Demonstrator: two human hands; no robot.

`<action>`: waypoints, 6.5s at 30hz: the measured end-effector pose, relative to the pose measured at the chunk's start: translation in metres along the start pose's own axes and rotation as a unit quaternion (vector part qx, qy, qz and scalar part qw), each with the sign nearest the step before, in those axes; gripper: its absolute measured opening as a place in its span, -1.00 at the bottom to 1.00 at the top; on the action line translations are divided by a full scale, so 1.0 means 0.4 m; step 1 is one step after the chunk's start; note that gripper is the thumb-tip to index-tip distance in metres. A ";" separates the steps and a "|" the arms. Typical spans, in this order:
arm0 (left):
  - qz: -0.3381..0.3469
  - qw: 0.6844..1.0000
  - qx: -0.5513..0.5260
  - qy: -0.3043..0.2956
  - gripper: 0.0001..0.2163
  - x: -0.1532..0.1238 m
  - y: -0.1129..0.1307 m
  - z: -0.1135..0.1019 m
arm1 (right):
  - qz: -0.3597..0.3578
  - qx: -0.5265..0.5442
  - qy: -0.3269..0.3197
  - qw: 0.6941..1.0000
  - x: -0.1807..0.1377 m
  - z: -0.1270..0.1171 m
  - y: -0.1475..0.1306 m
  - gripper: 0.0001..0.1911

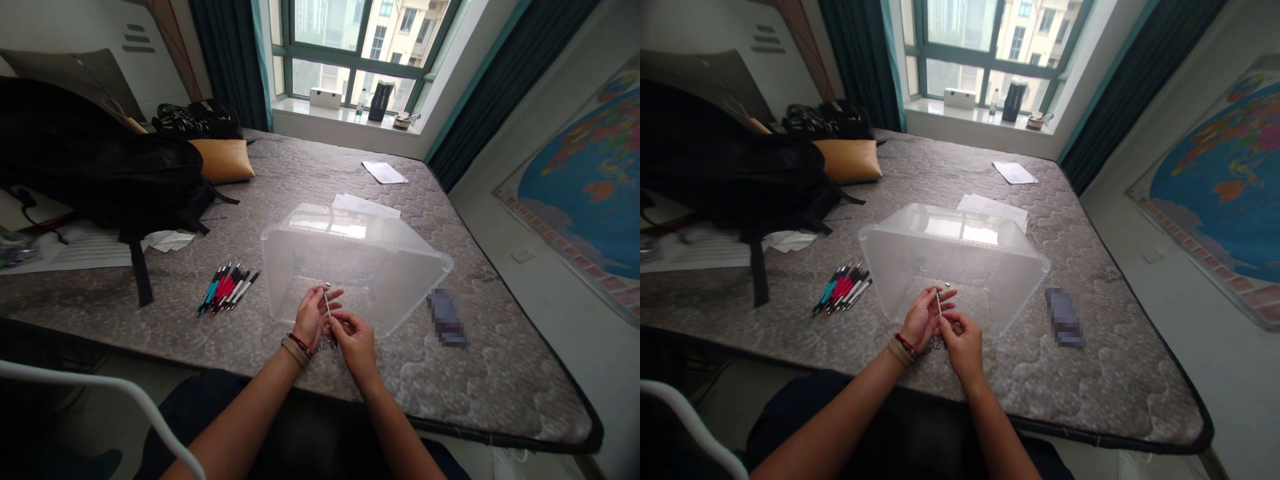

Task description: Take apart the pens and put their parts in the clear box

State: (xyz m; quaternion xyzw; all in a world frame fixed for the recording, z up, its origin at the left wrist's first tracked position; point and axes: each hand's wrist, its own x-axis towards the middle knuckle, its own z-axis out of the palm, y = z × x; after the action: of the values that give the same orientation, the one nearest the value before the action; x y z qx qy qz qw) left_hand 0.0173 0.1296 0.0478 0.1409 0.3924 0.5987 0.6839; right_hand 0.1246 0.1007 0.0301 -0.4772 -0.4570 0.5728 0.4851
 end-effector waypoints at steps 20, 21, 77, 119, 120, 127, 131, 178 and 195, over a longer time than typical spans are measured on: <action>0.045 0.990 0.129 -0.030 -0.79 0.018 -0.052 0.000 | 0.010 -0.018 0.056 0.998 0.022 -0.048 0.016 -0.67; 0.051 0.987 0.146 -0.041 -0.78 0.019 -0.063 -0.002 | 0.006 -0.023 0.064 0.998 0.027 -0.055 0.022 -0.67; 0.021 0.996 0.082 0.009 -0.63 0.017 -0.027 -0.004 | 0.023 0.050 0.047 0.997 0.048 -0.077 0.028 -0.63; 0.045 0.983 0.178 -0.022 -0.65 0.017 -0.033 -0.006 | -0.039 -0.048 0.047 0.997 0.063 -0.089 0.037 -0.63; 0.043 0.983 0.180 -0.019 -0.66 0.017 -0.031 -0.006 | -0.048 -0.056 0.053 0.996 0.062 -0.089 0.038 -0.65; 0.052 0.978 0.200 -0.029 -0.67 0.018 -0.026 -0.005 | -0.085 -0.148 0.060 0.983 0.058 -0.100 0.034 -0.70; 0.066 0.977 0.202 -0.030 -0.68 0.016 -0.029 -0.003 | -0.082 -0.158 0.035 0.983 0.060 -0.099 0.031 -0.62; 0.051 0.611 0.787 -0.066 -0.73 -0.014 0.038 -0.049 | -0.093 -0.133 0.069 0.984 0.024 -0.111 0.054 -0.75; 0.161 0.514 0.837 -0.094 -0.67 -0.034 -0.007 -0.025 | -0.066 -0.164 0.004 0.984 0.020 -0.165 0.028 -0.76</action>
State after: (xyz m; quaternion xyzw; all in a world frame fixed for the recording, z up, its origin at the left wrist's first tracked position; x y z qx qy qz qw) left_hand 0.0126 0.1134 0.0443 0.7644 0.6160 0.0761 0.1748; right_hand 0.1882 0.1112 0.0099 -0.5208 -0.5736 0.4550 0.4391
